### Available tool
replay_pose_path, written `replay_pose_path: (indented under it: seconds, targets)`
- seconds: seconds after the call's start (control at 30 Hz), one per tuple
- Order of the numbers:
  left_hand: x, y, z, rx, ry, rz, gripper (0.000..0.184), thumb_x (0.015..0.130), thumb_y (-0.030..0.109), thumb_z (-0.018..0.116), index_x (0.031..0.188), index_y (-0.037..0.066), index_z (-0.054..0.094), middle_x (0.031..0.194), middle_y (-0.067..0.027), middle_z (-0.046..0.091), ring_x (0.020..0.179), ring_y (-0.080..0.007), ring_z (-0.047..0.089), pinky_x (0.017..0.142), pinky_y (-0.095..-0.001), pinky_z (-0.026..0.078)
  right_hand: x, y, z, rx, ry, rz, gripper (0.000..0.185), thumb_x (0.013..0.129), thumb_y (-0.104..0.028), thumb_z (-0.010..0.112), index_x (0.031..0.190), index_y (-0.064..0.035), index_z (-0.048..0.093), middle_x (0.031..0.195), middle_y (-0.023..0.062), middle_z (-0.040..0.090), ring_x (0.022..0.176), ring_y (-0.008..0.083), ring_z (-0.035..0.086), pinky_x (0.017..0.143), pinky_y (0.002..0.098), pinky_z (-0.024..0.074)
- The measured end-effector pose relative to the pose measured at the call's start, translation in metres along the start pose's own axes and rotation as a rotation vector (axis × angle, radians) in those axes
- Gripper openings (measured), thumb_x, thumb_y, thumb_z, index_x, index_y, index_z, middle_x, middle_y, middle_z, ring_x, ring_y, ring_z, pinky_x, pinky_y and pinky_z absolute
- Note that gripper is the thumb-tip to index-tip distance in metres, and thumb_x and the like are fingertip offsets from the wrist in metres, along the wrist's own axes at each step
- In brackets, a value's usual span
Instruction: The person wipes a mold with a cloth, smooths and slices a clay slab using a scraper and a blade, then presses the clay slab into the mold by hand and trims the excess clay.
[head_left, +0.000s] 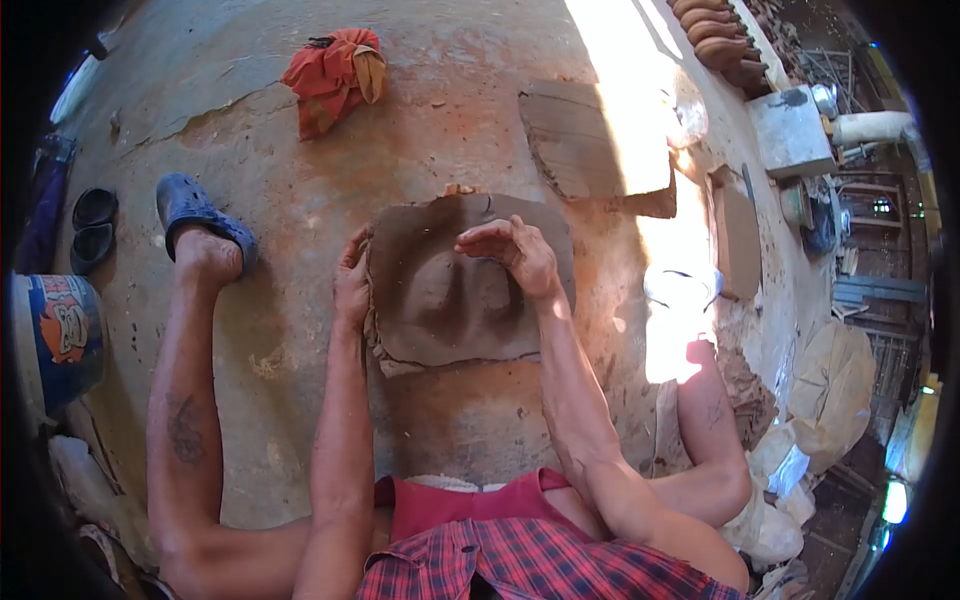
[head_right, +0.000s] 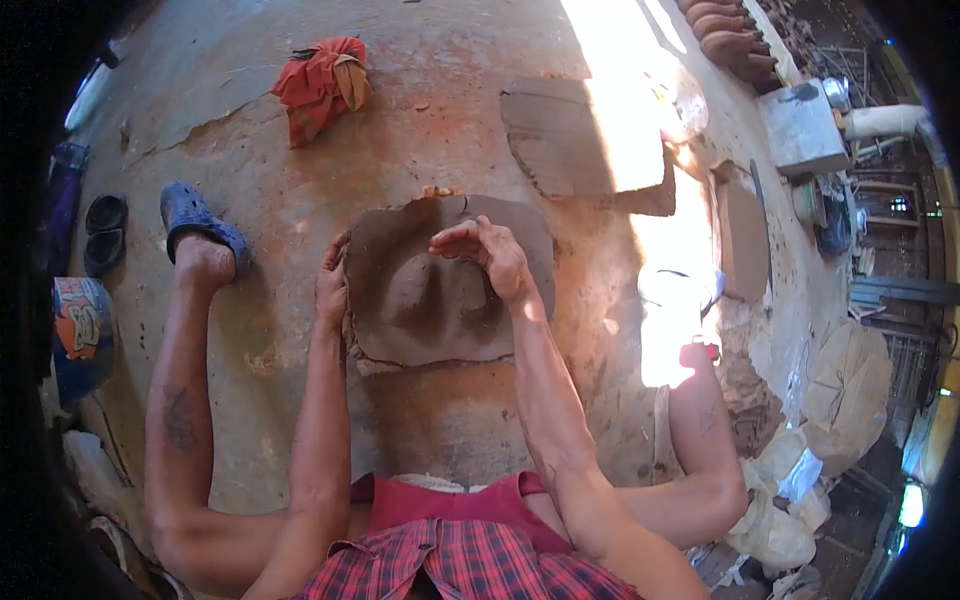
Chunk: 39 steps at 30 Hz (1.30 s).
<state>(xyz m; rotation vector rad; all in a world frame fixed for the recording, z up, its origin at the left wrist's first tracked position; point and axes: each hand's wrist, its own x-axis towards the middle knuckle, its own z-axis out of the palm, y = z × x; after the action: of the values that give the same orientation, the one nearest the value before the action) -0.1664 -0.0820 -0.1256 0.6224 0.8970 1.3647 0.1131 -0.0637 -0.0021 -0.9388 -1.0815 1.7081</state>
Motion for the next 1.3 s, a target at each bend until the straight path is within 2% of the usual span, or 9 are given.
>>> replay_pose_path:
  seconds: [0.1, 0.23, 0.37, 0.57, 0.73, 0.87, 1.0, 1.13, 1.3]
  targets:
    - [-0.015, -0.016, -0.015, 0.163, 0.019, -0.021, 0.043, 0.106, 0.011, 0.062, 0.147, 0.002, 0.055, 0.137, -0.0100, 0.066, 0.120, -0.0171, 0.065, 0.103, -0.0311, 0.053, 0.017, -0.027, 0.009, 0.043, -0.184, -0.189, 0.059, 0.114, -0.034, 0.032, 0.112, 0.0110, 0.070, 0.109, 0.0238, 0.074, 0.099, 0.0335, 0.074, 0.098, 0.0444, 0.0566]
    - [0.015, 0.000, 0.000, 0.015, 0.033, 0.020, 0.041, 0.106, 0.011, 0.063, 0.145, 0.001, 0.057, 0.136, -0.0114, 0.067, 0.121, -0.0189, 0.065, 0.105, -0.0325, 0.052, 0.036, 0.010, -0.006, -0.003, -0.201, 0.220, 0.047, 0.109, -0.032, 0.041, 0.096, 0.0052, 0.067, 0.098, 0.0202, 0.071, 0.086, 0.0289, 0.070, 0.082, 0.0386, 0.0577]
    - [-0.004, 0.010, 0.010, -0.059, -0.022, -0.083, 0.040, 0.106, 0.010, 0.063, 0.144, 0.000, 0.057, 0.135, -0.0119, 0.067, 0.120, -0.0188, 0.065, 0.104, -0.0325, 0.053, 0.040, -0.011, -0.003, 0.014, -0.281, 0.106, 0.040, 0.107, -0.032, 0.046, 0.097, 0.0023, 0.065, 0.095, 0.0169, 0.070, 0.079, 0.0225, 0.067, 0.076, 0.0354, 0.0553]
    - [0.002, 0.002, 0.006, -0.054, 0.021, -0.076, 0.039, 0.105, 0.009, 0.064, 0.143, 0.000, 0.059, 0.136, -0.0110, 0.068, 0.120, -0.0174, 0.065, 0.103, -0.0318, 0.053, 0.049, -0.007, 0.008, -0.074, -0.261, 0.309, 0.038, 0.107, -0.034, 0.046, 0.093, -0.0023, 0.064, 0.089, 0.0141, 0.069, 0.077, 0.0204, 0.065, 0.072, 0.0341, 0.0537]
    - [-0.004, 0.015, 0.015, 0.236, 0.067, -0.001, 0.039, 0.106, 0.010, 0.063, 0.143, -0.002, 0.059, 0.136, -0.0111, 0.067, 0.121, -0.0178, 0.064, 0.105, -0.0324, 0.052, 0.035, 0.015, -0.015, 0.028, -0.210, 0.168, 0.038, 0.104, -0.032, 0.049, 0.104, 0.0033, 0.065, 0.099, 0.0195, 0.072, 0.086, 0.0258, 0.071, 0.082, 0.0396, 0.0584]
    - [-0.007, 0.013, 0.012, 0.047, 0.081, -0.087, 0.039, 0.106, 0.009, 0.062, 0.143, -0.003, 0.059, 0.136, -0.0115, 0.067, 0.122, -0.0184, 0.063, 0.106, -0.0325, 0.050, 0.006, -0.004, 0.001, 0.068, -0.094, -0.113, 0.042, 0.103, -0.031, 0.048, 0.115, 0.0048, 0.066, 0.107, 0.0189, 0.073, 0.101, 0.0286, 0.073, 0.095, 0.0395, 0.0573]
    - [-0.014, -0.002, 0.007, 0.183, 0.079, 0.025, 0.038, 0.107, 0.010, 0.060, 0.142, -0.003, 0.059, 0.137, -0.0117, 0.067, 0.122, -0.0177, 0.063, 0.105, -0.0321, 0.051, -0.005, 0.013, -0.001, 0.006, 0.118, -0.058, 0.039, 0.102, -0.026, 0.048, 0.118, 0.0052, 0.064, 0.115, 0.0175, 0.071, 0.111, 0.0272, 0.070, 0.100, 0.0377, 0.0546]
    - [-0.048, 0.000, 0.015, 0.140, 0.212, 0.008, 0.034, 0.107, 0.013, 0.061, 0.136, -0.004, 0.062, 0.131, -0.0103, 0.068, 0.117, -0.0156, 0.063, 0.102, -0.0305, 0.050, -0.034, 0.038, 0.010, -0.331, 0.434, -0.263, 0.032, 0.102, -0.017, 0.051, 0.121, 0.0044, 0.065, 0.114, 0.0149, 0.072, 0.111, 0.0241, 0.069, 0.101, 0.0352, 0.0530]
    - [-0.033, -0.025, 0.003, 0.165, 0.260, 0.040, 0.030, 0.106, 0.013, 0.063, 0.131, -0.004, 0.066, 0.124, -0.0085, 0.070, 0.111, -0.0148, 0.064, 0.098, -0.0297, 0.051, -0.024, 0.026, 0.030, -0.393, 0.486, -0.504, 0.031, 0.104, -0.024, 0.058, 0.117, 0.0019, 0.068, 0.111, 0.0145, 0.071, 0.107, 0.0256, 0.068, 0.097, 0.0383, 0.0529]
